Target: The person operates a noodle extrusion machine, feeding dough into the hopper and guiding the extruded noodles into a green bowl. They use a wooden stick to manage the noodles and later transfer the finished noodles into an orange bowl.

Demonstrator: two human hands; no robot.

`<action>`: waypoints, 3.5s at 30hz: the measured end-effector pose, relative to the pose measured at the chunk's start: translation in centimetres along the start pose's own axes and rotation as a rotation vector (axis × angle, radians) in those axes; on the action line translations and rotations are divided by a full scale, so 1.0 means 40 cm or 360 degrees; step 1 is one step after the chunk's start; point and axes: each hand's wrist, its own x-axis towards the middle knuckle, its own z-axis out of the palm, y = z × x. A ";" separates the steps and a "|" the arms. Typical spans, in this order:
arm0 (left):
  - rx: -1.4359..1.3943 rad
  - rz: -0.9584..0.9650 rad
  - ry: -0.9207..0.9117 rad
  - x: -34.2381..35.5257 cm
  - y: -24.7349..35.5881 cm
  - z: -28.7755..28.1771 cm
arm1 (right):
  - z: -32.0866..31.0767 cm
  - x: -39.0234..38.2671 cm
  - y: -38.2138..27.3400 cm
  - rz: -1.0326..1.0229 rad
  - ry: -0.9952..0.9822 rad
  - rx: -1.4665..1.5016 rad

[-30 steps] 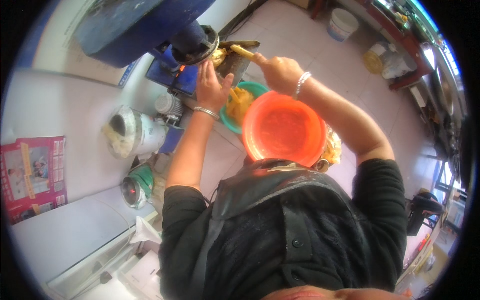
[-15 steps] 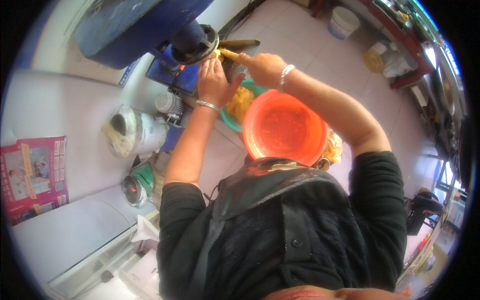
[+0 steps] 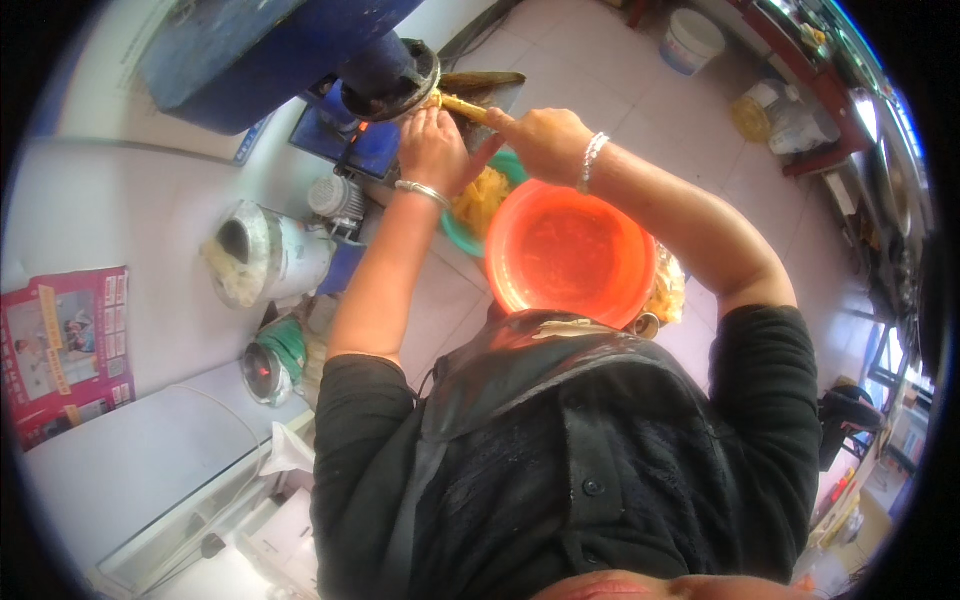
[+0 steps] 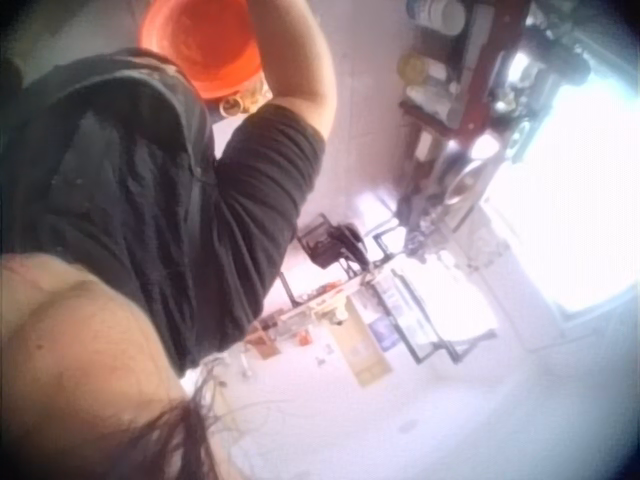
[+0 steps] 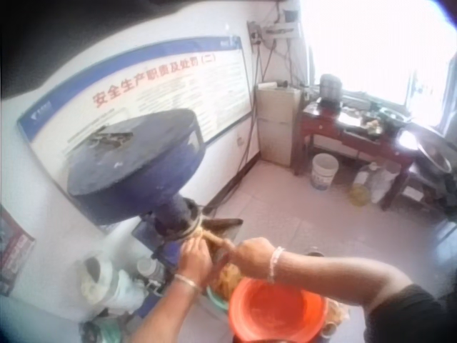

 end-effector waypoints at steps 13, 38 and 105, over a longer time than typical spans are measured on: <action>-0.0070 0.0339 0.0612 -0.095 0.051 -0.065 | -0.034 -0.018 -0.008 0.0174 -0.0007 0.0096; -0.0283 0.0048 0.0402 -0.152 -0.021 -0.047 | -0.001 -0.019 0.003 -0.0017 0.0016 -0.0128; 0.0007 0.0607 0.0428 0.000 0.008 -0.030 | -0.057 -0.050 0.060 -0.0026 0.0010 0.0241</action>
